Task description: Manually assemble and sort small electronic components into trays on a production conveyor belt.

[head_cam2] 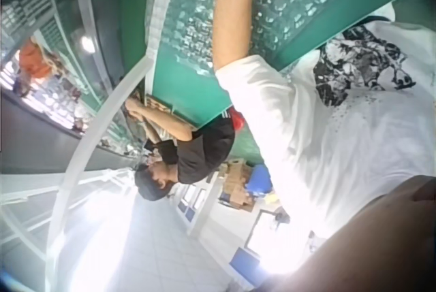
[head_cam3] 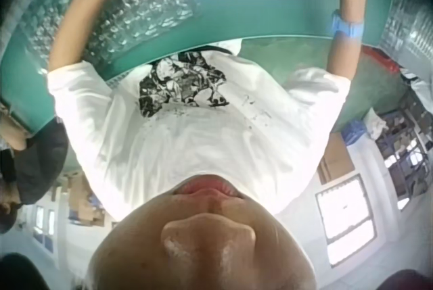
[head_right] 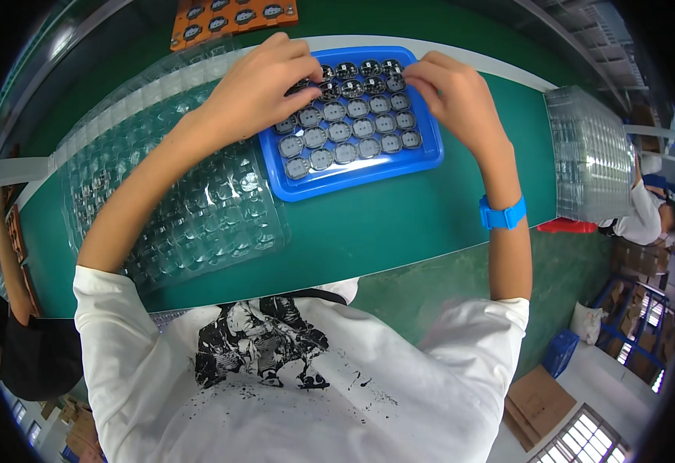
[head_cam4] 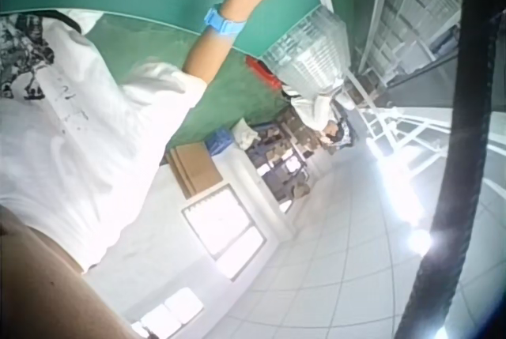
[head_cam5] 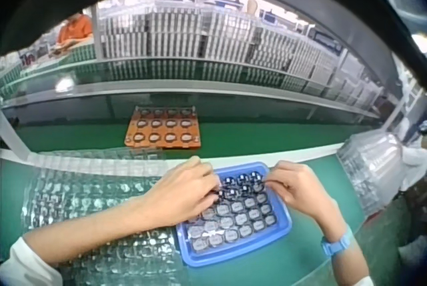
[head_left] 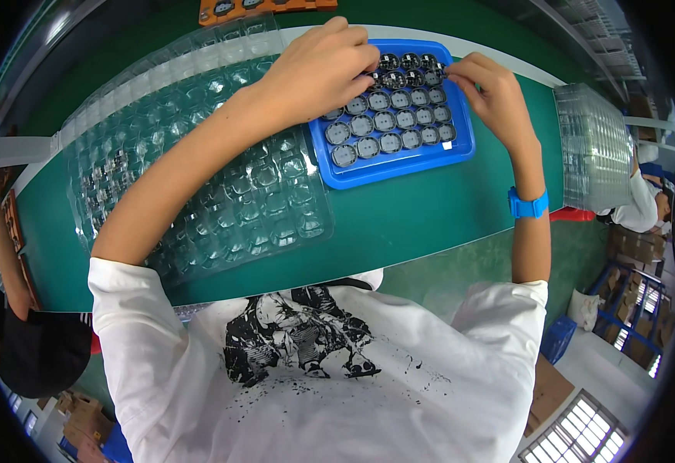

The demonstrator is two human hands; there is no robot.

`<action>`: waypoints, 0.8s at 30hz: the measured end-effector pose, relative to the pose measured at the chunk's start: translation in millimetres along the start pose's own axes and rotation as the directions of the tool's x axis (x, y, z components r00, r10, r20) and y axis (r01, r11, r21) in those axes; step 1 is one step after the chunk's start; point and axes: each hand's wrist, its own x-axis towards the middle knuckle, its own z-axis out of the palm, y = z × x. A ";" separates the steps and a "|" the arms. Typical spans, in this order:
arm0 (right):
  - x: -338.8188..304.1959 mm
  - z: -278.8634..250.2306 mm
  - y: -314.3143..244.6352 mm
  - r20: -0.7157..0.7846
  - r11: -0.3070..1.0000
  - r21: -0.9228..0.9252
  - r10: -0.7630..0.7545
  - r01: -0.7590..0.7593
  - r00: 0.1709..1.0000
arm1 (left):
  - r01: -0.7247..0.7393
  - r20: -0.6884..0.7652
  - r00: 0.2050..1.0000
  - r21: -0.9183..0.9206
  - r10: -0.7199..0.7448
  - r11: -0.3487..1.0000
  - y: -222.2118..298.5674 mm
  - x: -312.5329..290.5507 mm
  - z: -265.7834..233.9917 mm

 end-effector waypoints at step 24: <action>-7.2 23.2 10.2 -0.048 0.999 -0.042 -0.032 0.030 0.998 | 0.027 0.012 1.000 -0.011 -0.027 1.000 5.1 4.9 14.6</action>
